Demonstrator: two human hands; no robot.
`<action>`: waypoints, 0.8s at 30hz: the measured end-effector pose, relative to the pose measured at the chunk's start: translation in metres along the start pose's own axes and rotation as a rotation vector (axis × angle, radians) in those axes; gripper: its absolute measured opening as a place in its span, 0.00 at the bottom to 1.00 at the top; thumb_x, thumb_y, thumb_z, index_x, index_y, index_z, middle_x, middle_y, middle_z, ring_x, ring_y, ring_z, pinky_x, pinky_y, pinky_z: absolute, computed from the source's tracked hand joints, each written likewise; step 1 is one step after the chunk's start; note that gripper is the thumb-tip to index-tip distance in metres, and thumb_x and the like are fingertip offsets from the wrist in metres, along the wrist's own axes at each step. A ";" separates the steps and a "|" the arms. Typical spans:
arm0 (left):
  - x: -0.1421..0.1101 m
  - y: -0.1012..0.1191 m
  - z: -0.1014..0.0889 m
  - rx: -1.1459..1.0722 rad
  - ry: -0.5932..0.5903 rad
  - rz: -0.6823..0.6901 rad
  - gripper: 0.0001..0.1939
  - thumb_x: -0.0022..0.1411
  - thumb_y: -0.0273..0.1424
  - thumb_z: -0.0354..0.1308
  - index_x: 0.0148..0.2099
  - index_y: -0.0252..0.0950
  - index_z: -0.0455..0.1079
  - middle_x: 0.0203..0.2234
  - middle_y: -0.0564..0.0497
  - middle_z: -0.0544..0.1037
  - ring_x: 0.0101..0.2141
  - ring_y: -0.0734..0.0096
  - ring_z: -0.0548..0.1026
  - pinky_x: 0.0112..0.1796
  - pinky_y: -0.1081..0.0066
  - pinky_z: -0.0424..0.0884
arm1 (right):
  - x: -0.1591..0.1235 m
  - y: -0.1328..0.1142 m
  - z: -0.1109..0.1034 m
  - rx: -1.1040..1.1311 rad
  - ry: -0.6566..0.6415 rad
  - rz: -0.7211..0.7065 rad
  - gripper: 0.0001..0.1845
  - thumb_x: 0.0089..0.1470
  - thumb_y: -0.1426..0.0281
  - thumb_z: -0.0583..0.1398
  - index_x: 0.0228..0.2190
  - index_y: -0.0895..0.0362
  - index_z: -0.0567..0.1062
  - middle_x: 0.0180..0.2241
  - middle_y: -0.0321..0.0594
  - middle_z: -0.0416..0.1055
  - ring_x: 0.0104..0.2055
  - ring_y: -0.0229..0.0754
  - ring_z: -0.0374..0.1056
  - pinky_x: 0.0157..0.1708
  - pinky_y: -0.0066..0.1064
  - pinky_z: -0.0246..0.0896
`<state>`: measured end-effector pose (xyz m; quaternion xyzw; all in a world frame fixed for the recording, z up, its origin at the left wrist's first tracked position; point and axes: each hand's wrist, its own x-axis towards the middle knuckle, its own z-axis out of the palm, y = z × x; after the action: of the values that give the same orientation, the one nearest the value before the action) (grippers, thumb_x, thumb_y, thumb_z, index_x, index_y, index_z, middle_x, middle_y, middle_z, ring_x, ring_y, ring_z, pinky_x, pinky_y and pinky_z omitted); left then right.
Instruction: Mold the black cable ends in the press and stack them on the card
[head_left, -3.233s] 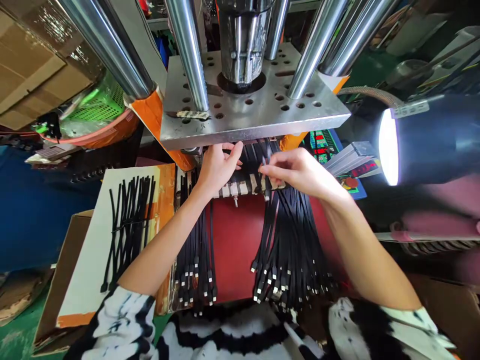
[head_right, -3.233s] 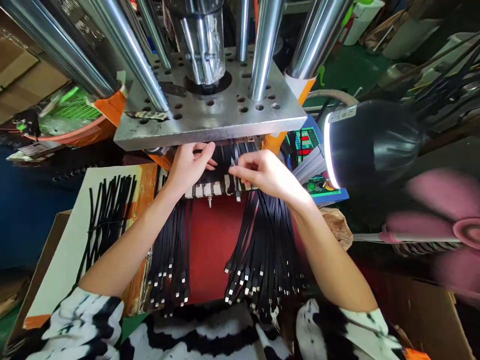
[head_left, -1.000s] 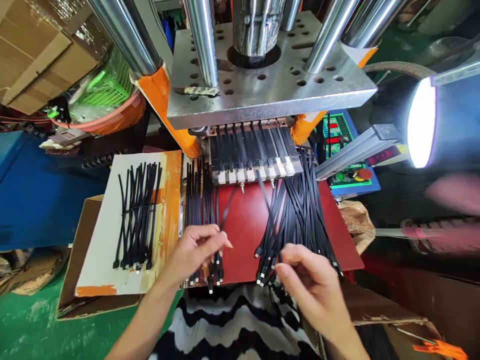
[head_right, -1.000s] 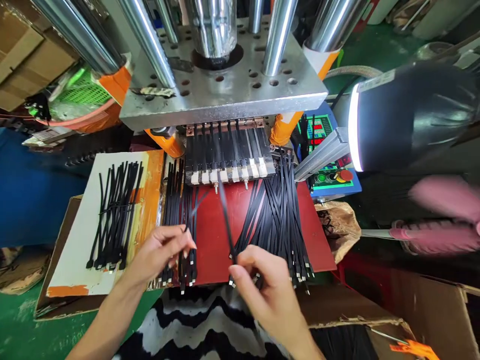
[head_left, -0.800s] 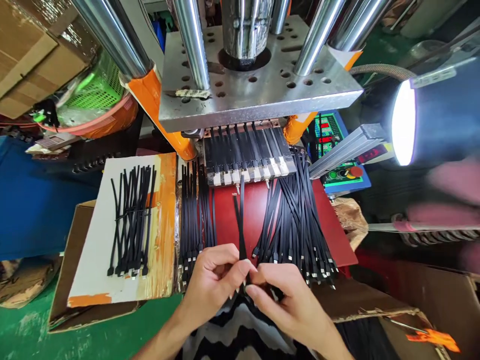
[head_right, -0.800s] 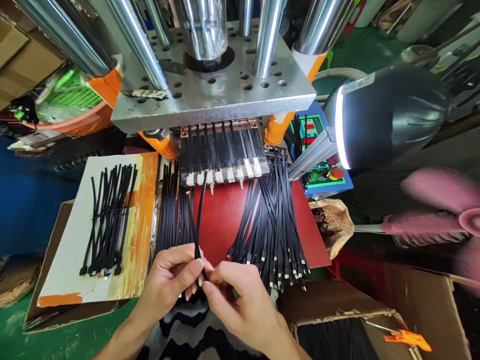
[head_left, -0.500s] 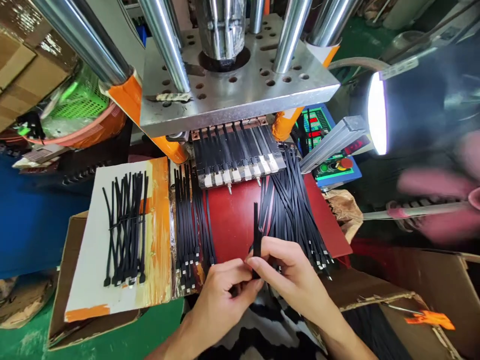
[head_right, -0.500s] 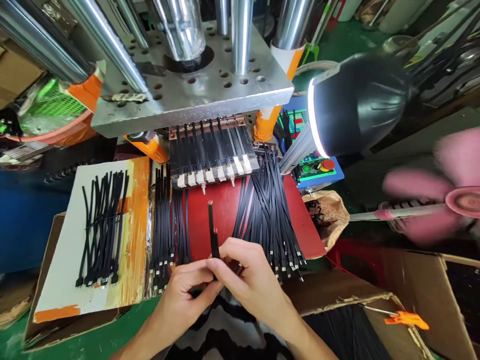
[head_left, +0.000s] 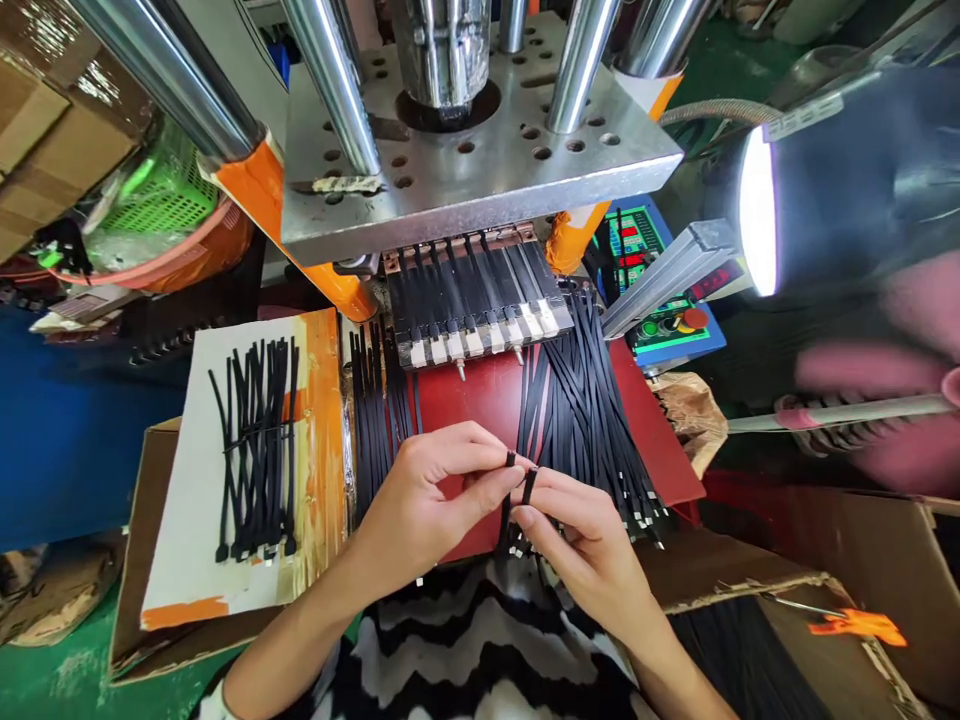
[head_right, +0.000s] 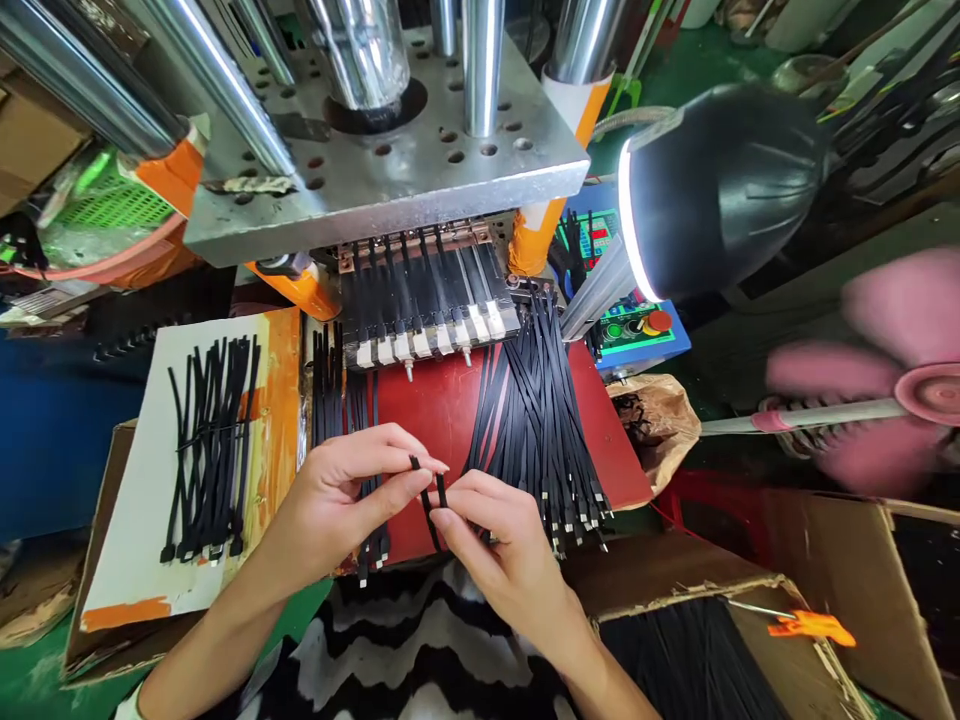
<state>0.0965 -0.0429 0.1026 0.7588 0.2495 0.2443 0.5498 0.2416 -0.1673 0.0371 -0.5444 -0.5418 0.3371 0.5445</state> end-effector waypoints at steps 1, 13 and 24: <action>-0.002 0.000 0.000 -0.016 -0.009 0.003 0.08 0.71 0.30 0.66 0.38 0.38 0.86 0.33 0.49 0.84 0.35 0.69 0.81 0.39 0.72 0.76 | 0.002 -0.001 -0.001 -0.003 0.017 -0.016 0.16 0.70 0.69 0.60 0.29 0.54 0.79 0.27 0.36 0.71 0.29 0.39 0.67 0.31 0.30 0.63; 0.015 -0.001 -0.001 -0.385 -0.083 -0.185 0.20 0.58 0.47 0.77 0.32 0.34 0.81 0.28 0.52 0.79 0.23 0.76 0.75 0.25 0.75 0.72 | 0.016 -0.017 -0.005 -0.039 0.057 -0.119 0.12 0.69 0.75 0.60 0.32 0.54 0.78 0.27 0.33 0.71 0.27 0.35 0.64 0.26 0.26 0.57; 0.097 -0.010 -0.020 0.236 0.278 0.194 0.09 0.66 0.31 0.68 0.32 0.34 0.78 0.25 0.54 0.80 0.24 0.75 0.73 0.28 0.75 0.68 | 0.008 0.023 -0.003 -0.102 -0.287 0.094 0.22 0.74 0.60 0.57 0.26 0.54 0.67 0.25 0.32 0.67 0.26 0.35 0.60 0.28 0.28 0.54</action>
<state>0.1560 0.0374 0.1084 0.7974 0.2756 0.3677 0.3911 0.2509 -0.1566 0.0170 -0.5425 -0.6043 0.4087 0.4166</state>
